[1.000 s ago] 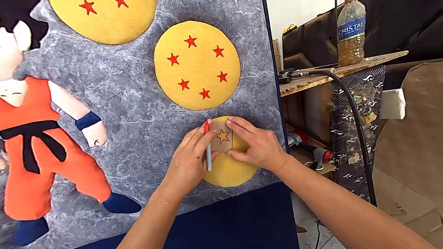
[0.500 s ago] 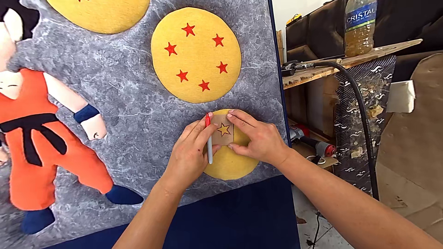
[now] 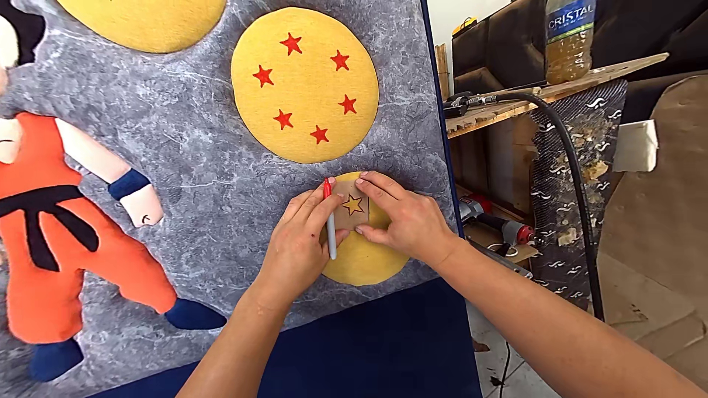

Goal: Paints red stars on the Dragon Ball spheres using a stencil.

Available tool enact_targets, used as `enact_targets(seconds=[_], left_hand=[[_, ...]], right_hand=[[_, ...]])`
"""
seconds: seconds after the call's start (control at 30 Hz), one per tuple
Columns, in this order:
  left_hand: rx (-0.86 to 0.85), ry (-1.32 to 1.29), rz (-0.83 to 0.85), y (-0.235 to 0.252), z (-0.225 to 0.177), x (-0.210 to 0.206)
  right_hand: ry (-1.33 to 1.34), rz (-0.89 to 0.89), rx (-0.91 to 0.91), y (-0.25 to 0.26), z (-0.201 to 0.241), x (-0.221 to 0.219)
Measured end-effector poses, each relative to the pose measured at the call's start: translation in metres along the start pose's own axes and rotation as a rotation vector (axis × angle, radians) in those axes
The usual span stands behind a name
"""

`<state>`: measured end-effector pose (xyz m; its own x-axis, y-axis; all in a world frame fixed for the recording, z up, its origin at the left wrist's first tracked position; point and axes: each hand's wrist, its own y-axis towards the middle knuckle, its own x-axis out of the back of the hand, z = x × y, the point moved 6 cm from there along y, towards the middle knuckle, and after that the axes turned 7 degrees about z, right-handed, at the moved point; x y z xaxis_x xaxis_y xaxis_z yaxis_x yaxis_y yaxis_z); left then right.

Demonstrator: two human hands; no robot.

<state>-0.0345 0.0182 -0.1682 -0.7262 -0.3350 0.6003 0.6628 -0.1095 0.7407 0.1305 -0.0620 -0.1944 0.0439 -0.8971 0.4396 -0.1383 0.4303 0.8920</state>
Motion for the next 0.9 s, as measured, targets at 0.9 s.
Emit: enact_targets(seconds=[0.9], left_hand=[[0.030, -0.052, -0.088, -0.007, 0.012, 0.001]], right_hand=[[0.107, 0.001, -0.050, -0.009, -0.011, 0.002]])
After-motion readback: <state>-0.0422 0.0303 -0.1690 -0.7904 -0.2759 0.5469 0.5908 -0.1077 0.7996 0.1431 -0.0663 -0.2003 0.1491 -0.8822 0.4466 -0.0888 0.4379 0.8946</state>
